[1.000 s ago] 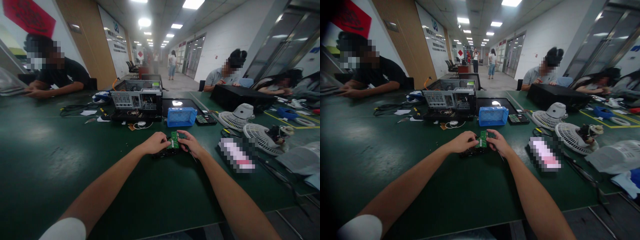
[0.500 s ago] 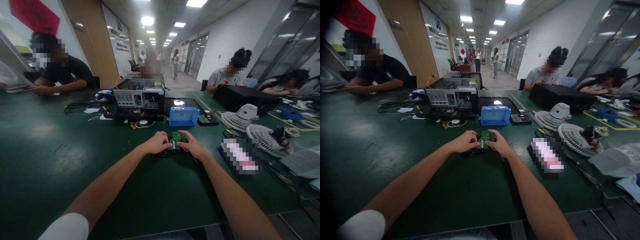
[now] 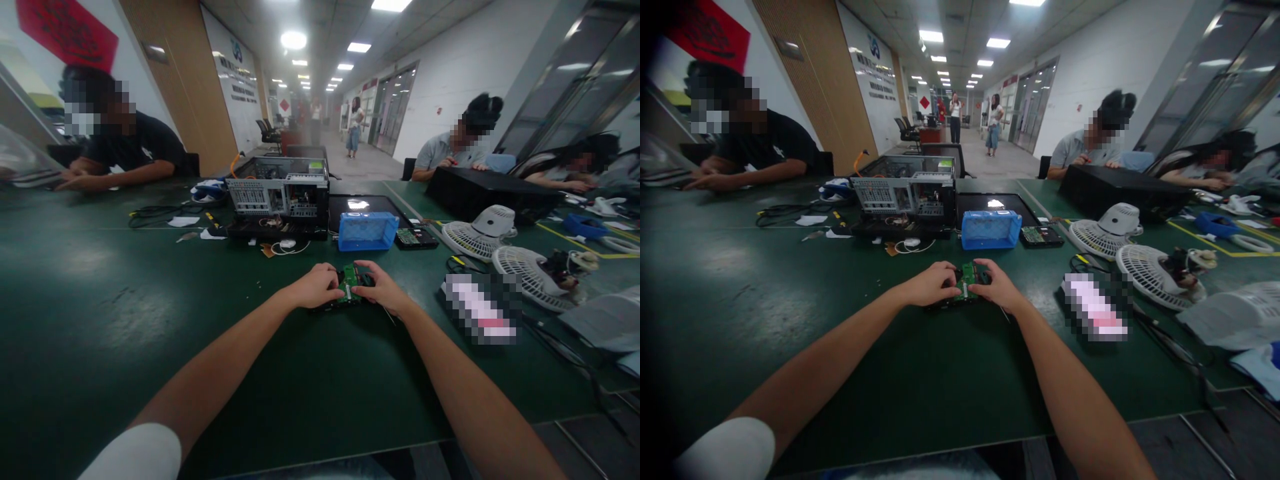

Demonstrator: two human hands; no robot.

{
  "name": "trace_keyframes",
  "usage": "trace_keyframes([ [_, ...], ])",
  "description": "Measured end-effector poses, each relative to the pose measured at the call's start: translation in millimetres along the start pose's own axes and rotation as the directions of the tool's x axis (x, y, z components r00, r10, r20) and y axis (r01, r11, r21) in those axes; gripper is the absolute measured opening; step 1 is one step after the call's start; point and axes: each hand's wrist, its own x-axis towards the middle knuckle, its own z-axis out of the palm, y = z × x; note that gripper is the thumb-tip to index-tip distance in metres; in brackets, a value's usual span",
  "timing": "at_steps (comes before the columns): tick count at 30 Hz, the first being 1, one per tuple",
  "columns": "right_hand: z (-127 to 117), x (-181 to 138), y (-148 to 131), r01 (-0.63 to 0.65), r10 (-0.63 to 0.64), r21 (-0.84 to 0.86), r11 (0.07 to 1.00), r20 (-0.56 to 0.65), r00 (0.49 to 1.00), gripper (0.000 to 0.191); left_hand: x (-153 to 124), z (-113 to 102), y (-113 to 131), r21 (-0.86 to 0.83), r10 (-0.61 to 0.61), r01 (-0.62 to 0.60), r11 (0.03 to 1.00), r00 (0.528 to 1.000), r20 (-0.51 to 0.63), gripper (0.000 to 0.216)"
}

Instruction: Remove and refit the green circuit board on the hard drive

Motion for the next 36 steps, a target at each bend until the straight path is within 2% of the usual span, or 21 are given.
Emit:
trace_keyframes([
  [19,0.3,5.6,10.4,-0.01,0.012,0.044,0.999,-0.052,0.999,0.053,-5.5,-9.0,7.1,0.019,0.038,-0.039,0.999,0.997,0.063,0.029],
  [24,3.2,3.5,7.4,-0.008,0.008,0.001,1.0,-0.071,0.997,0.053,-6.3,-9.4,5.9,-0.008,0.037,-0.037,0.999,0.997,0.064,0.039],
  [30,3.9,3.5,6.0,0.01,-0.019,-0.084,0.996,-0.111,0.994,0.052,-8.6,-9.0,9.4,-0.043,0.027,-0.025,0.999,0.998,0.052,0.064],
  [33,2.1,5.9,8.7,-0.009,-0.009,-0.127,0.992,-0.142,0.99,0.053,-9.2,-9.4,16.3,-0.053,0.073,-0.071,0.996,0.997,0.029,0.072],
  [36,0.4,7.7,11.4,-0.014,-0.013,-0.171,0.985,-0.154,0.988,0.051,-9.0,-10.2,21.7,-0.045,0.148,-0.147,0.988,0.989,0.008,0.066],
])
